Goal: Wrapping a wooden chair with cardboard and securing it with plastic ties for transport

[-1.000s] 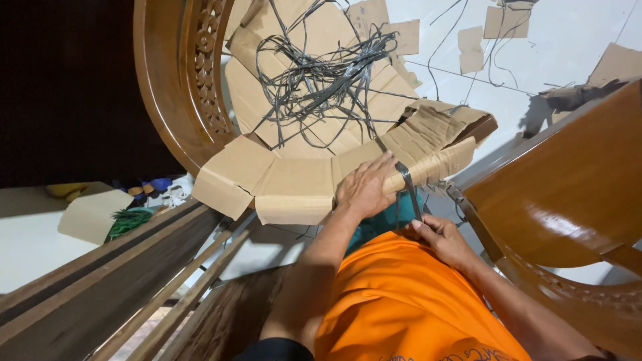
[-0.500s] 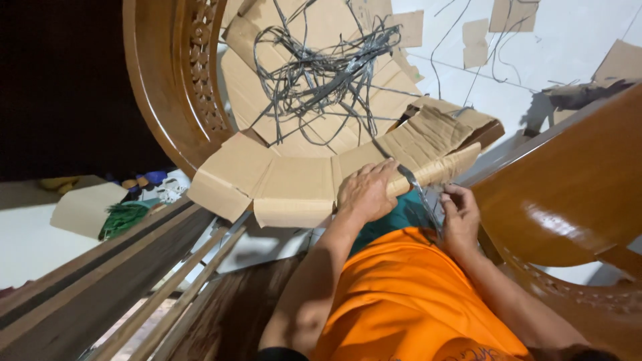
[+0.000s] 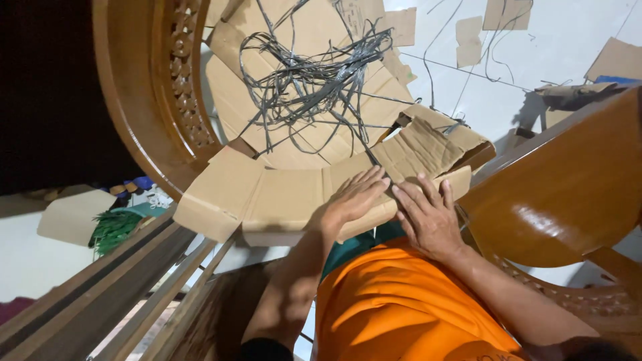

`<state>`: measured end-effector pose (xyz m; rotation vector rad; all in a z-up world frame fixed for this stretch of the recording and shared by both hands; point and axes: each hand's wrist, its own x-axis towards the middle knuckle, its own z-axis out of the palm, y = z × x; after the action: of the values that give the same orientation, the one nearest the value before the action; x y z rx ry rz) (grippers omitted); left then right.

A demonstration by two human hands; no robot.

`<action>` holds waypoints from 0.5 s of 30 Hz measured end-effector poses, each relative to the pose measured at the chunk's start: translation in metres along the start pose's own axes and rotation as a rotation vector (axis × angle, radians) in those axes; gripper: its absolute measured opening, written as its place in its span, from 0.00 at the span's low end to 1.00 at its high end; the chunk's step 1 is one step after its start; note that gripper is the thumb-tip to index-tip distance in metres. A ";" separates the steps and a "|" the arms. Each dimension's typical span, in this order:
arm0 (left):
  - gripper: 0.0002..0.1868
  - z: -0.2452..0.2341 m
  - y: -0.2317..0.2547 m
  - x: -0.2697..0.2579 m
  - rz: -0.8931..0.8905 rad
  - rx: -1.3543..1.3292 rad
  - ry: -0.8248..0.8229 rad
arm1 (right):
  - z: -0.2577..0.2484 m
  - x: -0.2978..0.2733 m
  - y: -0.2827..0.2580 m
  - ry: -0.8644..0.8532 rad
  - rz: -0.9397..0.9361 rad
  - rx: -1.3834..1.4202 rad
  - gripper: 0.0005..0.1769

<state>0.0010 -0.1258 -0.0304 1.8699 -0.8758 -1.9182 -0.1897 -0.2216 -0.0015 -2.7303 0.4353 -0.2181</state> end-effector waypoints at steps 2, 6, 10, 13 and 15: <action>0.42 -0.004 0.000 0.022 -0.079 0.051 -0.023 | 0.001 0.000 -0.002 0.000 0.015 0.012 0.27; 0.45 0.006 -0.034 0.094 -0.185 0.188 -0.051 | 0.008 -0.009 -0.001 -0.010 0.032 0.031 0.28; 0.45 -0.017 -0.010 0.101 -0.248 0.134 -0.044 | 0.023 -0.045 0.004 -0.018 0.030 0.045 0.36; 0.49 -0.021 -0.005 0.113 -0.315 -0.026 0.047 | 0.026 -0.066 0.005 -0.161 0.011 0.027 0.34; 0.51 -0.033 0.008 0.107 -0.378 -0.047 0.067 | 0.021 -0.061 -0.001 0.044 0.057 0.276 0.25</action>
<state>0.0223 -0.2048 -0.1072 2.1797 -0.4754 -2.0460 -0.2429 -0.1936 -0.0258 -2.4437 0.4581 -0.3002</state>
